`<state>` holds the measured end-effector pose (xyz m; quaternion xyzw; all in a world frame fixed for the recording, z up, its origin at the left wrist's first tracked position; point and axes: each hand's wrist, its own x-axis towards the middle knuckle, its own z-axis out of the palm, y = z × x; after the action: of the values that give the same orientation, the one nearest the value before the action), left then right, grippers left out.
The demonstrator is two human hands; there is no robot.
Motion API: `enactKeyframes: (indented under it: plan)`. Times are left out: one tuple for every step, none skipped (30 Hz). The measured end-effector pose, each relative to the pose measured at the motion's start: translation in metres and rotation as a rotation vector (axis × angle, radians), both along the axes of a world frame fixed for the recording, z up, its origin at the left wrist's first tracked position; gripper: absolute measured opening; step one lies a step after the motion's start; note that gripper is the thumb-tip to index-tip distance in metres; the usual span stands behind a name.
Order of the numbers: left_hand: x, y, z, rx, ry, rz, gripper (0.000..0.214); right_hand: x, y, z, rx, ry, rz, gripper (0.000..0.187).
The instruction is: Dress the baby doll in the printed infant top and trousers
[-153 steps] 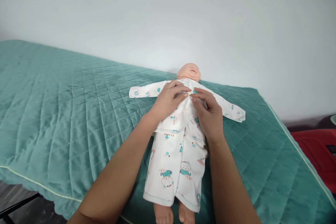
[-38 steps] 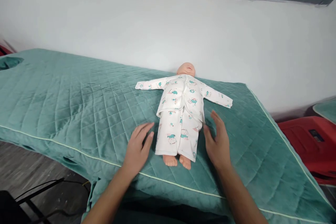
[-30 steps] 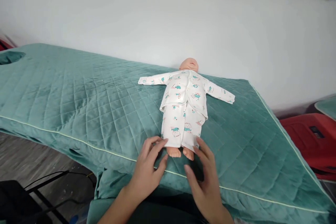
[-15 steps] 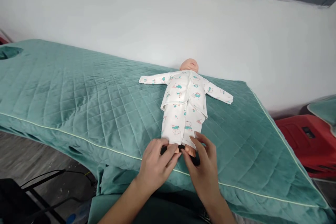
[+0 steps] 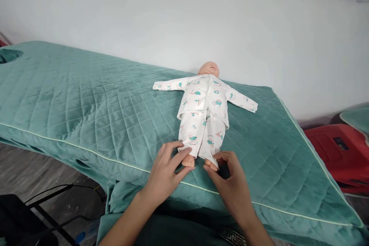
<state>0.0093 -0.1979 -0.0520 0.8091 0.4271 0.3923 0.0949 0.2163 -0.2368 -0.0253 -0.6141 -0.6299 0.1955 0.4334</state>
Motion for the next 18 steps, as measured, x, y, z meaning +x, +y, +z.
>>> enactKeyframes:
  plan:
    - [-0.002, 0.002, 0.002, -0.004, 0.009, -0.009, 0.042, 0.001, 0.0, 0.003, -0.016, 0.012, -0.004, 0.016]
    - [-0.004, 0.003, 0.003, -0.004, 0.017, -0.017, 0.041, 0.001, -0.001, 0.005, -0.03, 0.023, -0.01, 0.016]
    - [-0.005, 0.004, 0.005, -0.006, 0.026, -0.028, 0.039, 0.001, -0.002, 0.007, -0.042, 0.031, -0.016, 0.016]
    - [-0.007, 0.005, 0.007, -0.012, 0.033, -0.048, 0.038, 0.001, -0.003, 0.009, -0.05, 0.036, -0.02, 0.016]
    - [-0.008, 0.005, 0.008, -0.024, 0.034, -0.075, 0.036, 0.001, -0.004, 0.011, -0.051, 0.038, -0.022, 0.016]
    - [-0.008, 0.006, 0.009, -0.043, 0.029, -0.105, 0.033, 0.001, -0.005, 0.013, -0.047, 0.037, -0.018, 0.016]
    - [-0.009, 0.006, 0.011, -0.064, 0.019, -0.133, 0.031, 0.001, -0.006, 0.015, -0.037, 0.035, -0.012, 0.016]
    - [-0.009, 0.006, 0.012, -0.087, 0.006, -0.157, 0.028, 0.001, -0.007, 0.017, -0.02, 0.033, -0.004, 0.016]
    - [-0.008, 0.006, 0.013, -0.114, -0.01, -0.178, 0.026, 0.001, -0.007, 0.019, -0.003, 0.031, 0.005, 0.016]
    - [-0.008, 0.006, 0.015, -0.143, -0.029, -0.194, 0.023, 0.002, -0.007, 0.021, 0.014, 0.029, 0.015, 0.015]
    - [-0.007, 0.006, 0.017, -0.173, -0.05, -0.204, 0.02, 0.002, -0.007, 0.022, 0.027, 0.027, 0.025, 0.014]
    - [-0.005, 0.006, 0.018, -0.202, -0.073, -0.211, 0.017, 0.002, -0.007, 0.023, 0.035, 0.025, 0.034, 0.014]
    - [-0.004, 0.006, 0.02, -0.228, -0.096, -0.214, 0.014, 0.003, -0.007, 0.024, 0.041, 0.023, 0.042, 0.013]
    - [-0.003, 0.006, 0.022, -0.249, -0.12, -0.214, 0.012, 0.003, -0.007, 0.024, 0.043, 0.019, 0.051, 0.012]
    - [-0.002, 0.006, 0.023, -0.262, -0.143, -0.215, 0.01, 0.003, -0.007, 0.025, 0.046, 0.01, 0.06, 0.011]
    - [-0.001, 0.005, 0.023, -0.269, -0.164, -0.215, 0.008, 0.004, -0.007, 0.025, 0.056, -0.006, 0.069, 0.01]
    - [-0.001, 0.005, 0.024, -0.276, -0.183, -0.217, 0.007, 0.004, -0.007, 0.024, 0.07, -0.025, 0.079, 0.009]
    - [0.0, 0.004, 0.023, -0.282, -0.201, -0.215, 0.006, 0.004, -0.007, 0.024, 0.087, -0.048, 0.088, 0.009]
